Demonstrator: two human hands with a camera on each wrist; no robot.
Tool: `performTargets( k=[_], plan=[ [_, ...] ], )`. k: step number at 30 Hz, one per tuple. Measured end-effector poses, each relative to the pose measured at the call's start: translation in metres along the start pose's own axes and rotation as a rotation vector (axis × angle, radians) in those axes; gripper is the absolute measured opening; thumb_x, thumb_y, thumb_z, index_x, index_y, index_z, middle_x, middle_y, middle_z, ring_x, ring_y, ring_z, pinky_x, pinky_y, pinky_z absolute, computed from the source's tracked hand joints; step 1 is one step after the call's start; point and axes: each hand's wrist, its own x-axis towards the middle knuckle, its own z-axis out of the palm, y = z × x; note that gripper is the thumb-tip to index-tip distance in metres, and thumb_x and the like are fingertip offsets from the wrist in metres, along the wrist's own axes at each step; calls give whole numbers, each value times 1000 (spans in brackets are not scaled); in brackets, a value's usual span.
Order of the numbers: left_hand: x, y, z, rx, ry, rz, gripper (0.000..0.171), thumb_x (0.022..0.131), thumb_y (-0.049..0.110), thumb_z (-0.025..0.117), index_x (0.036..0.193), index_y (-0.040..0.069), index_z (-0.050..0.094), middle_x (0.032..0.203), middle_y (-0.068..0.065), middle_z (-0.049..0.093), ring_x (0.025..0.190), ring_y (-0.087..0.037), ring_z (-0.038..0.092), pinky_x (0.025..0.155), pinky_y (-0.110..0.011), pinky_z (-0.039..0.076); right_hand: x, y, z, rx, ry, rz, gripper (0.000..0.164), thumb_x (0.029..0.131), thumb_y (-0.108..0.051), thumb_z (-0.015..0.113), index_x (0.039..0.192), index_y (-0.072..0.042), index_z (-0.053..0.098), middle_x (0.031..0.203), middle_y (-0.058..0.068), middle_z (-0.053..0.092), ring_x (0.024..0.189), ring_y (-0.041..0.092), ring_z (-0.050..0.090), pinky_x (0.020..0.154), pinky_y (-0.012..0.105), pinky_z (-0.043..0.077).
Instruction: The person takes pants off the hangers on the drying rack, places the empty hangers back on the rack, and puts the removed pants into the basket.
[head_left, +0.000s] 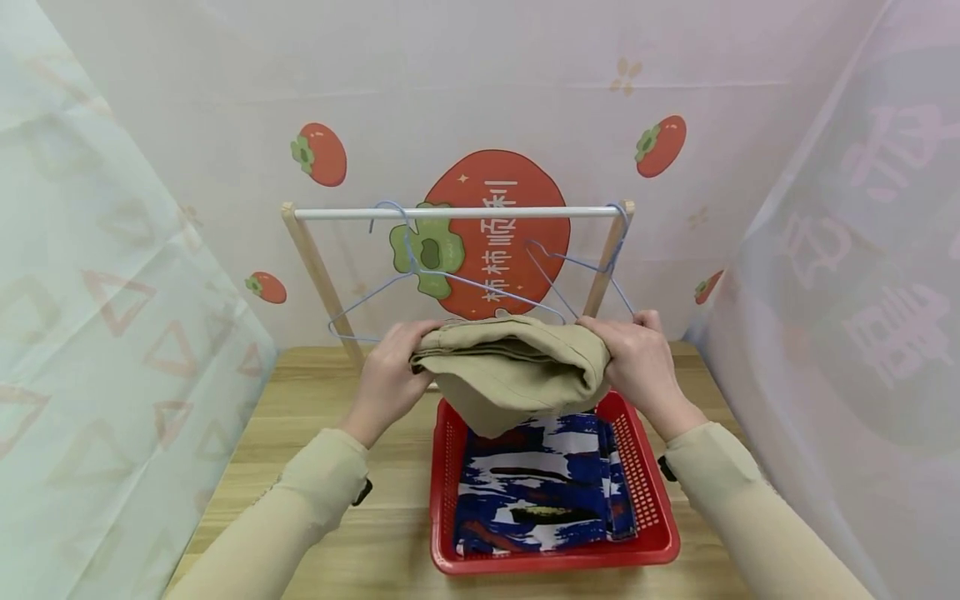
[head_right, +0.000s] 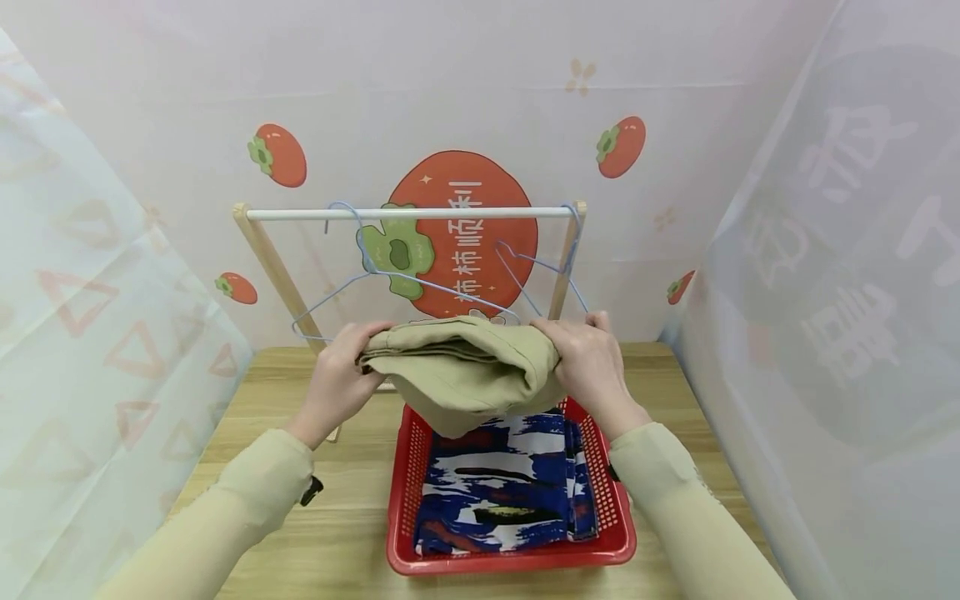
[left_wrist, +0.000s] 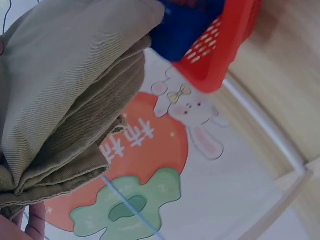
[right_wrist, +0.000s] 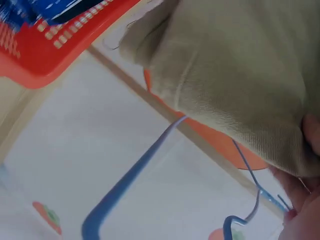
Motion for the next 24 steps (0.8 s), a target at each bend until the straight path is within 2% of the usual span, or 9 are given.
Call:
performTargets(
  k=[3, 6, 9, 12, 17, 21, 24],
  plan=[
    [12, 0, 0, 14, -5, 22, 53, 78, -7, 82, 128, 3, 64, 116, -12, 70, 96, -30, 60, 82, -43, 54, -2, 1, 1, -15, -24, 71, 30, 89, 7, 69, 111, -12, 75, 80, 8, 75, 60, 26, 54, 66, 43, 28],
    [21, -1, 2, 45, -1, 45, 51, 81, -12, 74, 129, 4, 64, 118, -12, 70, 100, -30, 61, 85, -43, 56, -4, 2, 3, 70, -61, 181, 30, 92, 9, 67, 112, -12, 74, 88, 10, 77, 63, 26, 62, 64, 42, 44],
    [30, -2, 5, 86, 0, 65, 51, 83, -15, 66, 130, 5, 64, 118, -12, 70, 104, -31, 62, 89, -43, 56, -6, 4, 6, 160, -62, 272, 33, 93, 11, 64, 116, -10, 73, 101, 13, 77, 76, 32, 73, 69, 47, 59],
    [37, -3, 9, 113, -1, 86, 51, 84, -17, 61, 130, 5, 64, 119, -12, 69, 108, -31, 62, 94, -42, 55, -9, 9, 13, 203, -30, 306, 34, 94, 14, 62, 119, -6, 73, 110, 16, 76, 91, 39, 74, 78, 53, 60],
    [46, -6, 15, 134, 26, 129, 55, 85, -21, 54, 130, 7, 65, 124, -11, 69, 111, -32, 62, 100, -42, 52, -14, 19, 24, 241, 19, 327, 37, 92, 18, 61, 119, -2, 74, 114, 19, 74, 99, 41, 72, 84, 54, 59],
    [43, -11, 23, 151, 28, 178, 56, 85, -21, 54, 130, 9, 67, 126, -8, 69, 113, -31, 63, 102, -41, 52, -26, 25, 34, 284, 3, 339, 41, 91, 20, 60, 122, -2, 73, 120, 19, 72, 108, 41, 70, 90, 55, 57],
    [31, -15, 29, 176, -1, 230, 54, 85, -19, 57, 129, 9, 68, 125, -9, 70, 112, -31, 64, 100, -43, 53, -41, 28, 42, 326, -86, 344, 38, 92, 17, 61, 124, -2, 72, 126, 21, 69, 113, 43, 67, 95, 57, 54]
  ],
)
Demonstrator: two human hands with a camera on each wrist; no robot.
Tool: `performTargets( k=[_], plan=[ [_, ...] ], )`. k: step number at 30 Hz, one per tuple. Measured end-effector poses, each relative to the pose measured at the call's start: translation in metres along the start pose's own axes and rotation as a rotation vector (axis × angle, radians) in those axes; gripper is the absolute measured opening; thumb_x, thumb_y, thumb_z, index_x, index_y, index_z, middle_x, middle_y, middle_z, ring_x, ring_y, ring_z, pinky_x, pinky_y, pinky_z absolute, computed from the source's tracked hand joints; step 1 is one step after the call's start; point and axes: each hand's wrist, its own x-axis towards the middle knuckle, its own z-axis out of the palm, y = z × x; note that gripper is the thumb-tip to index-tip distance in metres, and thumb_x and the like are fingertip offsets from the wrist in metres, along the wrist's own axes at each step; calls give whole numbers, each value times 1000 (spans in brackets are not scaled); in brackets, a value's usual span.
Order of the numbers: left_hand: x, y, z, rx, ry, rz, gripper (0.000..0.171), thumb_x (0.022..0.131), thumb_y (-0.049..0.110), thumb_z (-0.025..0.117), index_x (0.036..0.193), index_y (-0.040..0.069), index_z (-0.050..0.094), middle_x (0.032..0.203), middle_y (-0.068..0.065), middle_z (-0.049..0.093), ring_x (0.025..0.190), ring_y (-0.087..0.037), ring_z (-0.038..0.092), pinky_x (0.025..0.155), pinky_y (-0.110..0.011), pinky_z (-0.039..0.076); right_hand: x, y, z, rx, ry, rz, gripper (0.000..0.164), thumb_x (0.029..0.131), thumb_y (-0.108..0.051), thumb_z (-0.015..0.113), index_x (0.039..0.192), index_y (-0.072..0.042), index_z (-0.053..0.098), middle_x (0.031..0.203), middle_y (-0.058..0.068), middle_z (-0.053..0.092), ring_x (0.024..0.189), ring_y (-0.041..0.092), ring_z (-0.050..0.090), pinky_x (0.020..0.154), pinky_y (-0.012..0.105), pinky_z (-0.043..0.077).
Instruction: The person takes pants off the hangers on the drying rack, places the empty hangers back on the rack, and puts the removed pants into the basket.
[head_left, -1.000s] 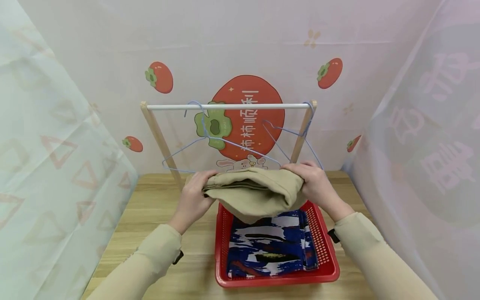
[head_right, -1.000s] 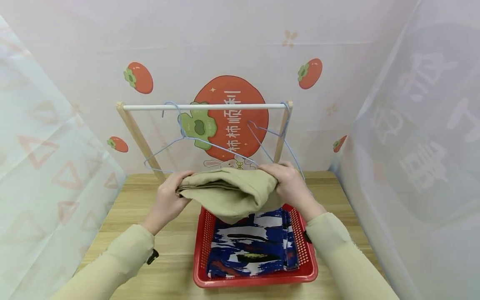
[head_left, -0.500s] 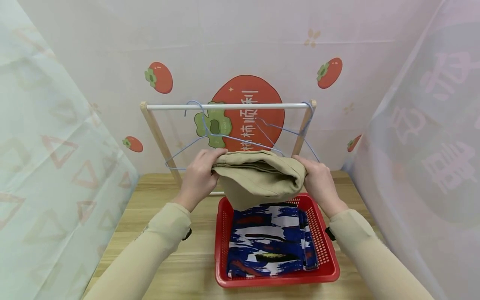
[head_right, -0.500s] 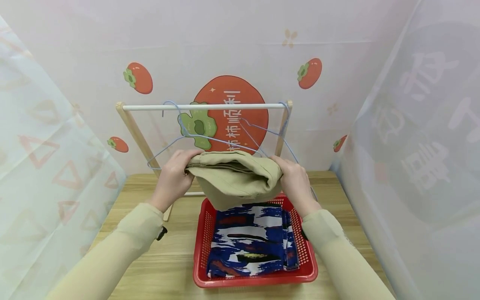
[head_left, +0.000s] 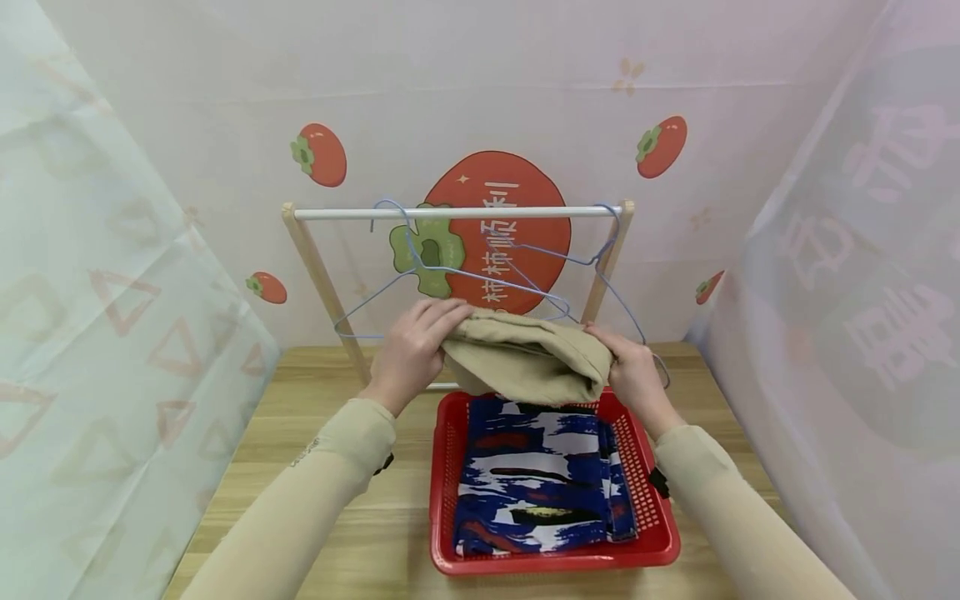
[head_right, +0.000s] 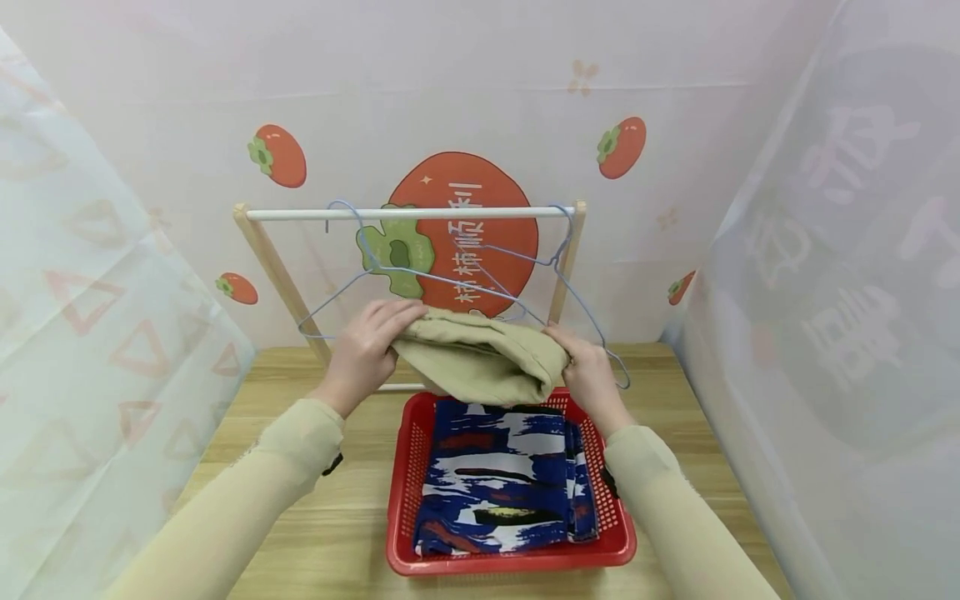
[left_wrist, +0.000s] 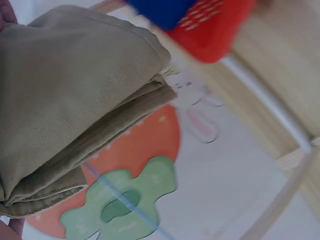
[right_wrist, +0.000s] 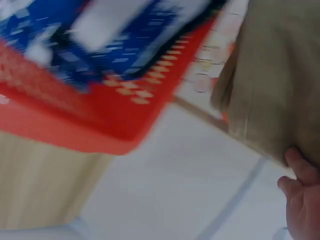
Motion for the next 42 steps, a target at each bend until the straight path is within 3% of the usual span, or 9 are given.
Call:
performTargets(
  k=[4, 7, 12, 16, 22, 24, 28, 34, 42],
  plan=[
    [-19, 2, 5, -9, -60, 48, 53, 84, -16, 63, 130, 9, 68, 125, -11, 70, 113, -31, 65, 99, -45, 54, -19, 9, 4, 7, -162, 13, 36, 94, 12, 63, 128, 0, 68, 132, 26, 64, 124, 49, 58, 104, 63, 45],
    [-31, 4, 4, -41, -98, 48, 52, 82, -14, 64, 129, 7, 68, 124, -11, 70, 113, -29, 66, 98, -45, 54, -27, 12, 4, -7, -261, -51, 41, 92, 11, 66, 132, 1, 65, 134, 28, 62, 127, 51, 55, 107, 65, 40],
    [-43, 7, -1, -74, -148, 23, 52, 79, -12, 61, 127, 5, 68, 116, -9, 71, 105, -26, 69, 88, -42, 59, -36, 10, -1, -55, -357, -218, 54, 87, 3, 77, 138, -2, 61, 133, 20, 65, 120, 42, 64, 97, 55, 53],
    [-47, 10, -7, -81, -191, 23, 51, 77, -8, 62, 126, 6, 67, 115, -8, 72, 104, -25, 70, 85, -41, 60, -42, 1, -5, -76, -369, -325, 57, 93, -15, 77, 145, -6, 56, 135, 15, 65, 117, 35, 66, 88, 49, 59],
    [-47, 20, -12, -68, -230, 98, 47, 78, -1, 73, 124, 5, 68, 115, -7, 72, 104, -23, 71, 87, -38, 60, -51, -11, -7, 23, -280, -426, 50, 108, -42, 42, 138, -7, 62, 130, 11, 69, 108, 28, 71, 84, 40, 60],
    [-48, 25, -12, -68, -244, 133, 47, 77, 0, 75, 123, 5, 68, 114, -6, 72, 103, -21, 71, 87, -36, 60, -54, -12, -10, 51, -253, -441, 48, 108, -41, 41, 132, -8, 66, 124, 10, 71, 103, 27, 73, 84, 34, 60],
    [-51, 38, -12, -63, -265, 209, 48, 74, 5, 82, 120, 5, 69, 110, -4, 73, 99, -19, 70, 85, -33, 60, -64, -11, -21, 77, -307, -399, 44, 108, -42, 44, 134, -14, 66, 127, 5, 71, 109, 24, 72, 95, 20, 53],
    [-61, 59, -11, -47, -317, 325, 58, 72, 25, 93, 122, 7, 70, 111, -2, 73, 103, -17, 69, 93, -31, 57, -83, -8, -39, 48, -335, -408, 48, 108, -42, 41, 136, -12, 66, 131, 8, 70, 117, 25, 68, 107, 13, 40],
    [-85, 74, -6, -62, -373, 406, 67, 68, 35, 96, 122, 8, 68, 111, -2, 70, 102, -17, 66, 91, -30, 56, -102, -8, -35, -21, -234, -636, 40, 112, -28, 42, 128, -5, 70, 127, 12, 70, 112, 30, 70, 112, 23, 40]
  ],
)
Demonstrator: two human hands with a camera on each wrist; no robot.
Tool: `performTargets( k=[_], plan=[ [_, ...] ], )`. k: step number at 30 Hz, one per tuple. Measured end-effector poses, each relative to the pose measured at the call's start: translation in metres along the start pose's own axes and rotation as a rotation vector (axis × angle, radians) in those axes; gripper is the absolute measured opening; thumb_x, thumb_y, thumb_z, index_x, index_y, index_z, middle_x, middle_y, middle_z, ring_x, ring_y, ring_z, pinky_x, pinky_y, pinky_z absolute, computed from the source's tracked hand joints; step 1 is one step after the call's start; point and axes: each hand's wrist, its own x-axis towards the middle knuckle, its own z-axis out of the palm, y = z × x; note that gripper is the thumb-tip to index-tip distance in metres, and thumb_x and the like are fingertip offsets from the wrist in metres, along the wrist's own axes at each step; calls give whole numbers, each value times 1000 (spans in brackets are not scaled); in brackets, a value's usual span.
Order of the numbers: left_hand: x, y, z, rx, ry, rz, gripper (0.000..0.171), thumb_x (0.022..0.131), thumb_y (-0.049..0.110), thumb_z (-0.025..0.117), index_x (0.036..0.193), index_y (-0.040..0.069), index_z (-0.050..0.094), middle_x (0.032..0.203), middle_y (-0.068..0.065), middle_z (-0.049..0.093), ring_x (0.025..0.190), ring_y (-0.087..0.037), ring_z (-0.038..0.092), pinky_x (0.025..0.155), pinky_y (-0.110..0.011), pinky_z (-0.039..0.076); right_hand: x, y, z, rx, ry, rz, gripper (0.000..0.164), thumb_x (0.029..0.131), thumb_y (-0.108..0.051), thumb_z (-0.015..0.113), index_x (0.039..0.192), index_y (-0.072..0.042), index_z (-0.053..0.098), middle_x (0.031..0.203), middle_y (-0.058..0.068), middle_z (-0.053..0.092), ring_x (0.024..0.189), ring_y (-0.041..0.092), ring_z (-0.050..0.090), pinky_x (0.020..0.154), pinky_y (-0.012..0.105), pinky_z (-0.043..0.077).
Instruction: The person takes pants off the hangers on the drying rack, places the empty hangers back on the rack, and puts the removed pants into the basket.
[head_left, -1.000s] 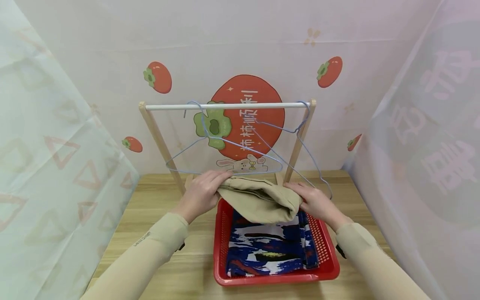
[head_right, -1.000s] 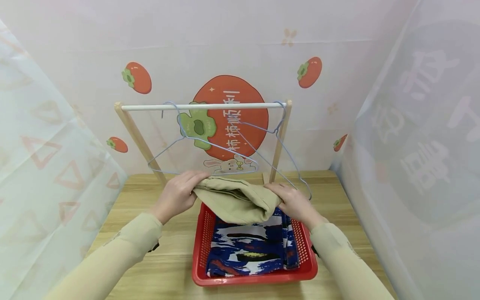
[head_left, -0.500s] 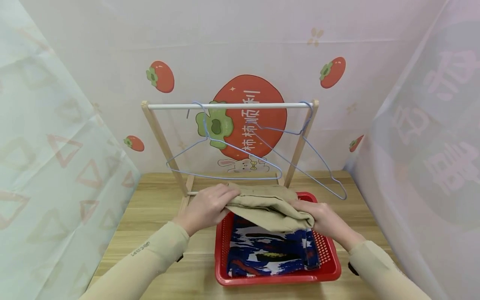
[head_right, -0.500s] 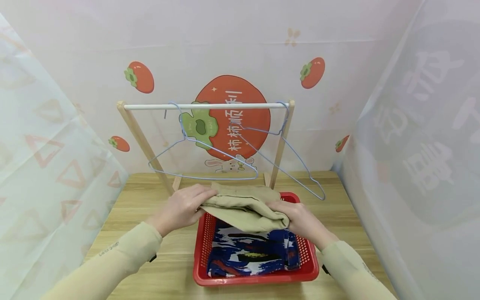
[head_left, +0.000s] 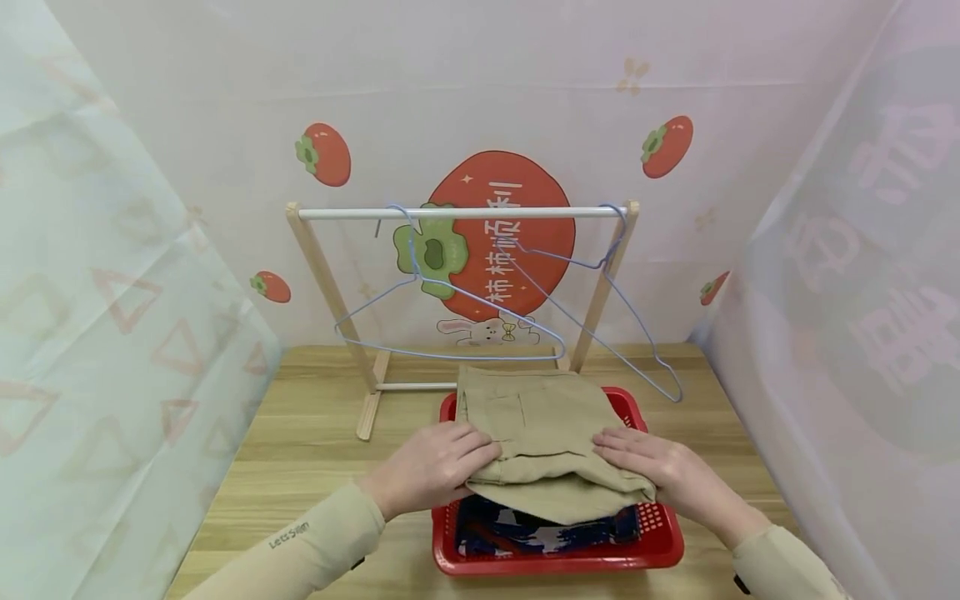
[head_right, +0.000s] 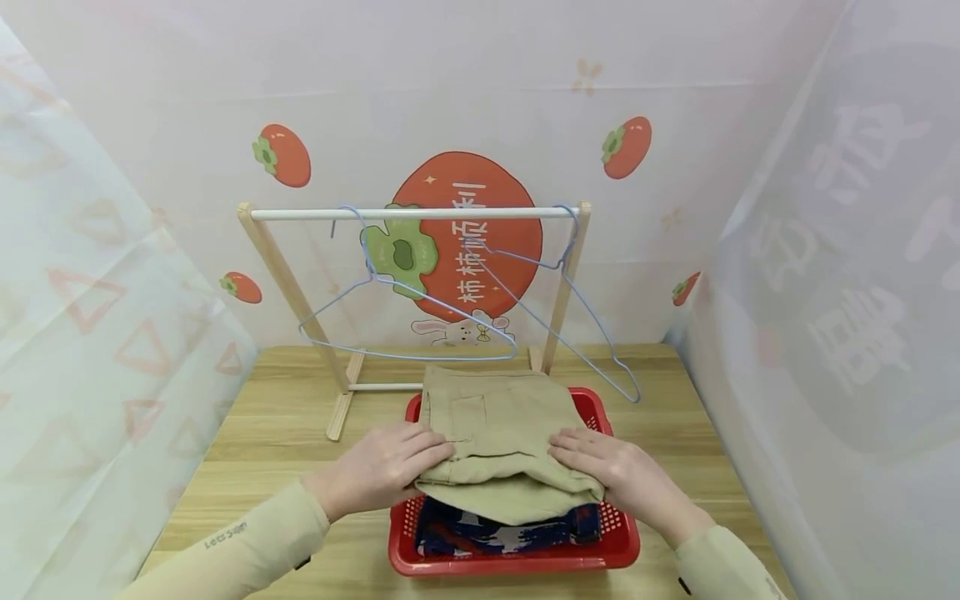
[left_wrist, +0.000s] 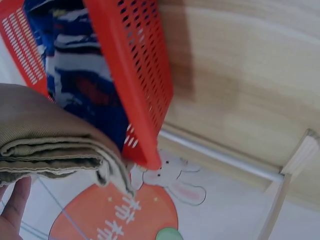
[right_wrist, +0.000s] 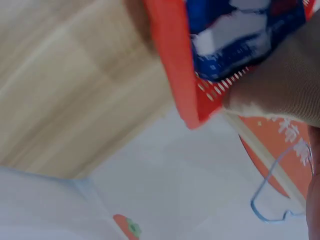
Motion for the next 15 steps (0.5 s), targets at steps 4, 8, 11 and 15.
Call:
performTargets(
  k=[4, 8, 11, 15],
  plan=[
    [-9, 8, 11, 21, -8, 45, 60, 71, 27, 91, 122, 7, 67, 109, -1, 68, 100, -16, 65, 89, -29, 56, -10, -7, 10, -36, -25, -31, 47, 113, -14, 27, 126, -6, 72, 126, 12, 71, 109, 32, 71, 106, 27, 46],
    [-17, 16, 21, 39, -44, 59, 53, 73, 24, 87, 120, 9, 67, 108, 1, 67, 97, -15, 65, 85, -28, 57, -19, -12, 20, -59, -92, -39, 51, 112, -10, 23, 124, -6, 73, 125, 11, 72, 110, 31, 72, 97, 35, 54],
    [-21, 22, 28, 44, -111, 56, 50, 76, 26, 87, 119, 12, 66, 108, 3, 66, 97, -13, 64, 83, -26, 57, -23, -14, 26, -78, -120, -51, 49, 113, -14, 26, 123, -6, 73, 125, 10, 72, 110, 30, 72, 92, 39, 57],
    [-23, 27, 33, 42, -207, 58, 44, 81, 29, 84, 118, 15, 65, 109, 5, 66, 99, -11, 63, 86, -24, 56, -28, -16, 32, -89, -142, -54, 53, 113, -17, 23, 123, -6, 74, 124, 10, 73, 109, 30, 72, 90, 39, 58]
  ],
)
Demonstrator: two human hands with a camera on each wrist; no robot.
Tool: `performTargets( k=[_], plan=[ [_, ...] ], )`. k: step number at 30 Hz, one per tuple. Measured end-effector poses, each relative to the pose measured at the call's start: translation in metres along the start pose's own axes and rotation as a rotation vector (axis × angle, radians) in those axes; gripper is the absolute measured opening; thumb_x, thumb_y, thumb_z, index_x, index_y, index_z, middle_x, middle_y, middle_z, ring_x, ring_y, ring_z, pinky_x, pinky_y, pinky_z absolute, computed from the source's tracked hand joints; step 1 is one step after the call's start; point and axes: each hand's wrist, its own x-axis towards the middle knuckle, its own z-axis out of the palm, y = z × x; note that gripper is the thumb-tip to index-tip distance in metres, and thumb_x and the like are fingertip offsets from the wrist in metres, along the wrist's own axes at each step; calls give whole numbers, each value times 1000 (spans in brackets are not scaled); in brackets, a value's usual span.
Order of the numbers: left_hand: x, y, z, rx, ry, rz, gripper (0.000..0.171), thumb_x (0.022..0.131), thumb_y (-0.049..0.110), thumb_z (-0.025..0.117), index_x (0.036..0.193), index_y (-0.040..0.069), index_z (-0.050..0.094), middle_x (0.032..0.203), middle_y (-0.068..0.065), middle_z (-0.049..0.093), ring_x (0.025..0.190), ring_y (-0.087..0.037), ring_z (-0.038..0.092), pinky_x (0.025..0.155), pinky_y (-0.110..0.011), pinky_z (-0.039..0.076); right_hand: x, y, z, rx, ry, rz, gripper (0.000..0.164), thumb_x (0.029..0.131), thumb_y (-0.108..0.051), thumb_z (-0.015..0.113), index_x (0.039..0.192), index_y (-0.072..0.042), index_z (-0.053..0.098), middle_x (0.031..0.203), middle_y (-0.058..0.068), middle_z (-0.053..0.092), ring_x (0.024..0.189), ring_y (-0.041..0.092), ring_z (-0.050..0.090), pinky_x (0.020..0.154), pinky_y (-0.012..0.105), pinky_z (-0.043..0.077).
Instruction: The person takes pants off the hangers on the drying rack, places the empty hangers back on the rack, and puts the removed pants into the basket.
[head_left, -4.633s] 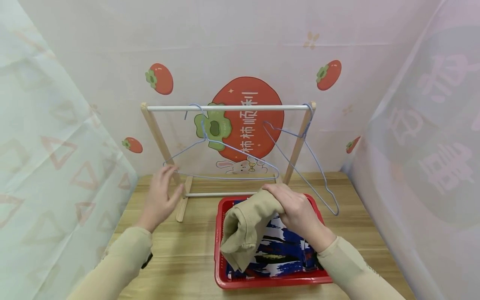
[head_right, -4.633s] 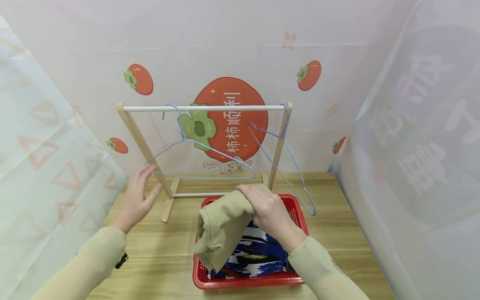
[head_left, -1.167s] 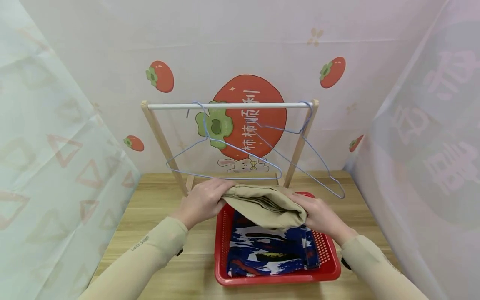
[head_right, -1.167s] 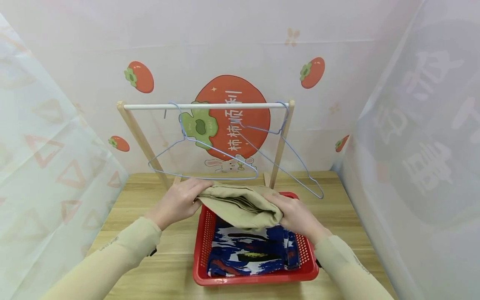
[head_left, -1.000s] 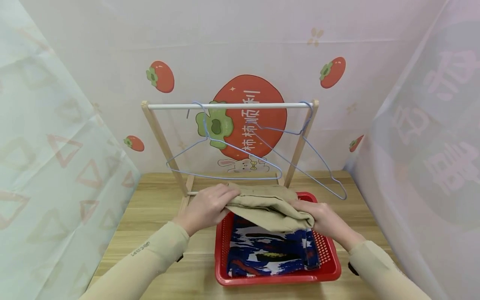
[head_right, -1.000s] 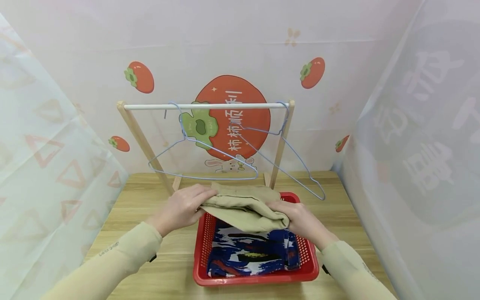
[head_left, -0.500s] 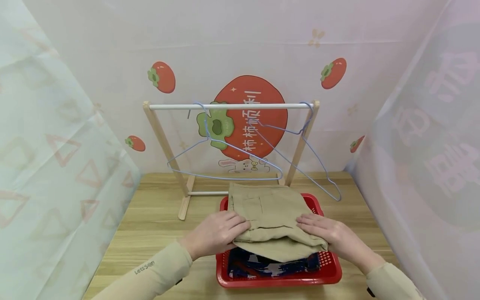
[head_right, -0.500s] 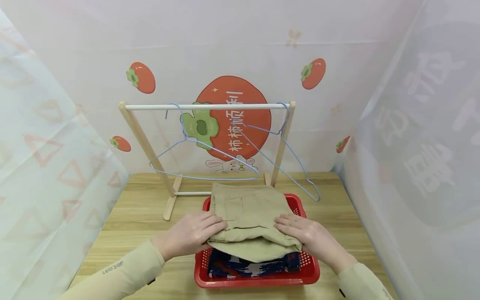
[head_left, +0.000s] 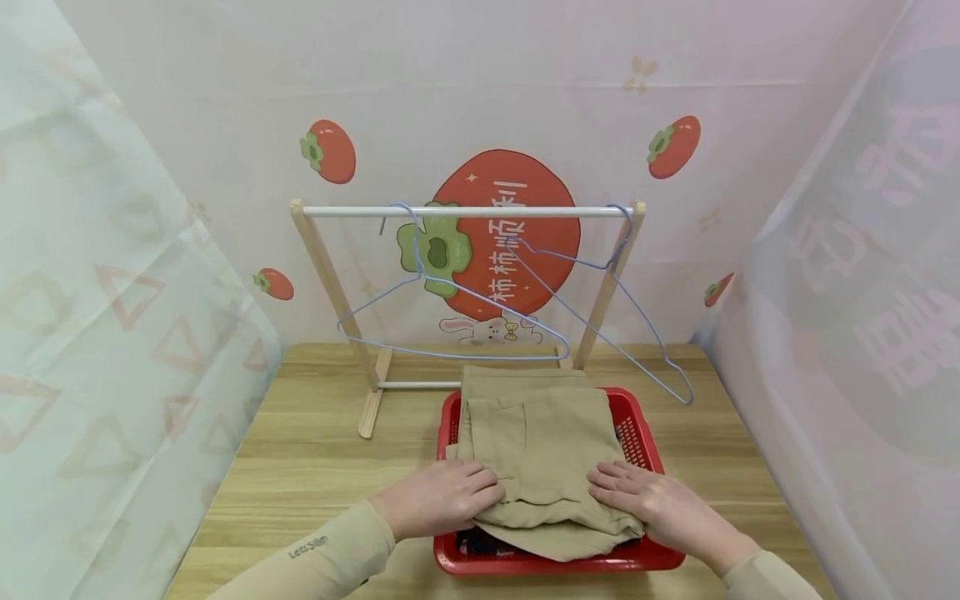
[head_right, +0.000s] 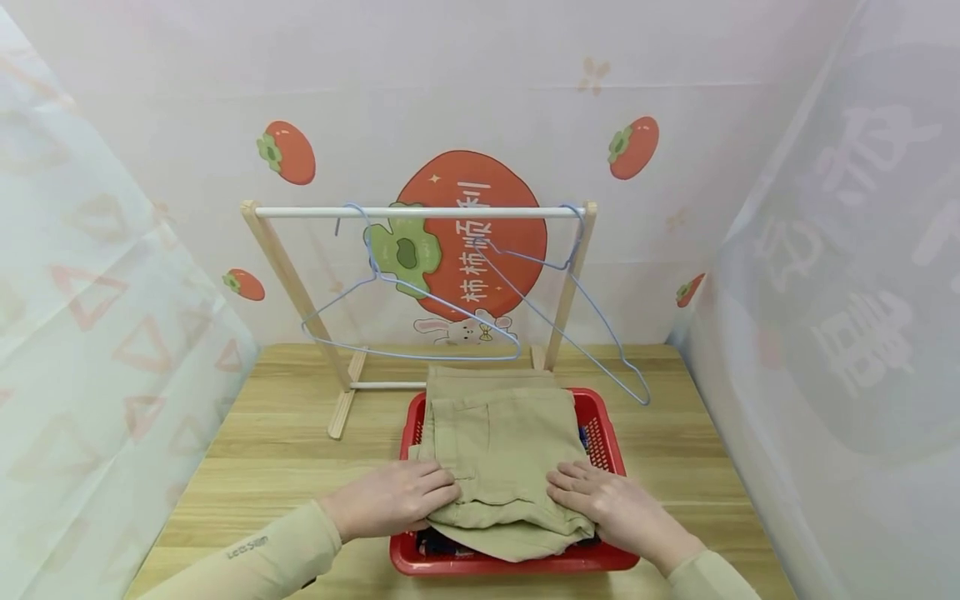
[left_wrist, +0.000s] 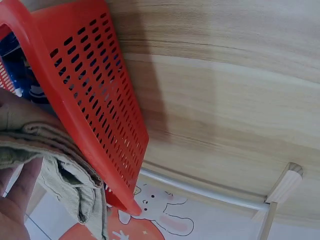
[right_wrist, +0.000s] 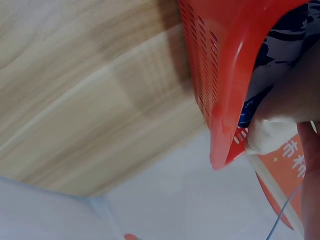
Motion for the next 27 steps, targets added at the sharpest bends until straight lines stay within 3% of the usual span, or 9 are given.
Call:
performTargets(
  k=[3, 16, 20, 23, 27],
  plan=[
    [0, 3, 3, -11, -34, -1, 36, 85, 27, 80, 116, 17, 65, 107, 6, 66, 98, -9, 63, 87, -22, 56, -3, -3, 2, 9, -34, 21, 57, 113, -17, 19, 122, -7, 74, 124, 9, 72, 109, 29, 72, 89, 39, 58],
    [-3, 15, 12, -79, -42, 11, 12, 92, 16, 70, 102, 20, 64, 96, 9, 62, 87, -5, 60, 79, -18, 55, -9, -10, 5, 85, -251, 159, 65, 110, -28, 12, 125, -13, 73, 131, 5, 70, 117, 27, 68, 85, 40, 60],
    [-2, 17, 15, -97, -73, 5, 5, 99, 17, 65, 99, 21, 64, 94, 10, 61, 85, -4, 59, 76, -17, 55, -8, -10, 5, 119, -328, 193, 32, 109, -15, 47, 128, -14, 72, 134, 5, 68, 120, 27, 66, 86, 40, 60],
    [0, 18, 16, -145, -124, -3, 5, 101, 19, 65, 99, 23, 66, 94, 11, 62, 85, -3, 60, 74, -17, 55, -4, -10, 4, 134, -436, 229, 37, 96, -5, 67, 131, -15, 70, 136, 5, 67, 123, 29, 64, 91, 42, 59],
    [2, 17, 9, -240, -258, -27, 13, 99, 24, 64, 109, 25, 72, 105, 13, 69, 94, -3, 65, 78, -19, 56, 1, -10, 2, 184, -630, 341, 41, 98, -7, 63, 136, -20, 68, 141, 1, 63, 130, 31, 60, 98, 46, 55]
  ],
)
